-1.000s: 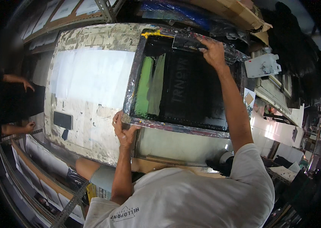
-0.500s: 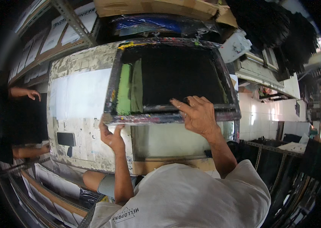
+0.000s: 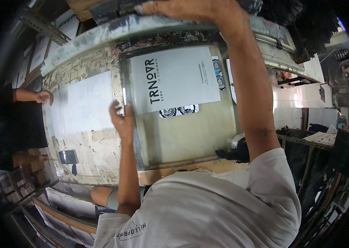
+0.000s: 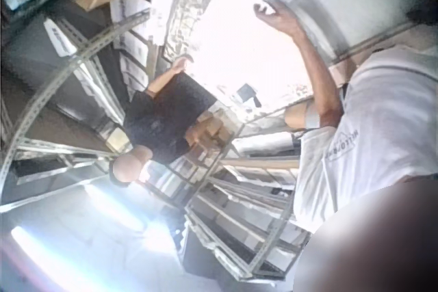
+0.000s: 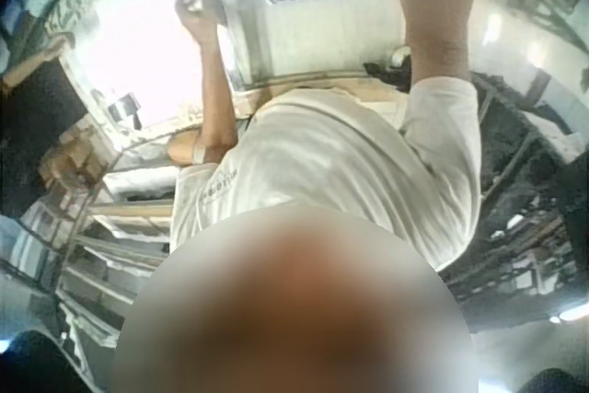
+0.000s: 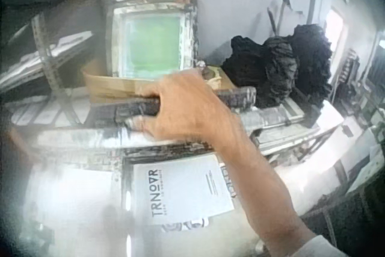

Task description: The person performs screen printing on plastic sleeves using a frame and squeegee, then stands up to gather and organize a stack of the printed items.

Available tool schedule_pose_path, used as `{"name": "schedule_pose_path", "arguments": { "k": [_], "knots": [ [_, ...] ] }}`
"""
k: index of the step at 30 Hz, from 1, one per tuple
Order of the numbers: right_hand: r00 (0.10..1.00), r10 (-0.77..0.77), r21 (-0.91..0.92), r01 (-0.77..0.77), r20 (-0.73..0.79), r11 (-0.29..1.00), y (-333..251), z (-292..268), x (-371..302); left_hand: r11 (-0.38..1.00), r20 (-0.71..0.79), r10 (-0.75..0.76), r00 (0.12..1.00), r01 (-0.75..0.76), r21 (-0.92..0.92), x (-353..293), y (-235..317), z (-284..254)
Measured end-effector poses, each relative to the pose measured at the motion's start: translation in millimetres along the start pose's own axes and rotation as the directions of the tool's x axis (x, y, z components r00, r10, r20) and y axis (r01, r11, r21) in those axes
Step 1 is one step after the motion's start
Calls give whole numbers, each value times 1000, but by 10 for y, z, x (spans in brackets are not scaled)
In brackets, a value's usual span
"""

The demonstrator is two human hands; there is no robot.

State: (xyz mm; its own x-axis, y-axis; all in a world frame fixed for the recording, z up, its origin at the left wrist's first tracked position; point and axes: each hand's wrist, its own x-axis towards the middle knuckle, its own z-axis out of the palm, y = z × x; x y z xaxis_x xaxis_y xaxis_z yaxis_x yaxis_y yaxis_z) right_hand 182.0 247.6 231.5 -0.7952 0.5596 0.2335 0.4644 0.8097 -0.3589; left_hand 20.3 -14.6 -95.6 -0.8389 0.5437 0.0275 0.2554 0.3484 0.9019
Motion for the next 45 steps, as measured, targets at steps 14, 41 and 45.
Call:
{"name": "schedule_pose_path", "arguments": {
  "k": [14, 41, 45],
  "knots": [
    [999, 9, 121, -13, 39, 993, 37, -31, 36, 999, 18, 47, 999, -47, 8, -375, -278, 467],
    [922, -99, -212, 20, -374, 977, 0, 278, -4, 777, -651, 463, 602, 79, 625, 547, -947, -1978],
    [950, 41, 22, -36, -311, 999, -35, 194, 46, 653, -377, 656, 654, -241, 718, 354, -638, -1685]
  ]
}}
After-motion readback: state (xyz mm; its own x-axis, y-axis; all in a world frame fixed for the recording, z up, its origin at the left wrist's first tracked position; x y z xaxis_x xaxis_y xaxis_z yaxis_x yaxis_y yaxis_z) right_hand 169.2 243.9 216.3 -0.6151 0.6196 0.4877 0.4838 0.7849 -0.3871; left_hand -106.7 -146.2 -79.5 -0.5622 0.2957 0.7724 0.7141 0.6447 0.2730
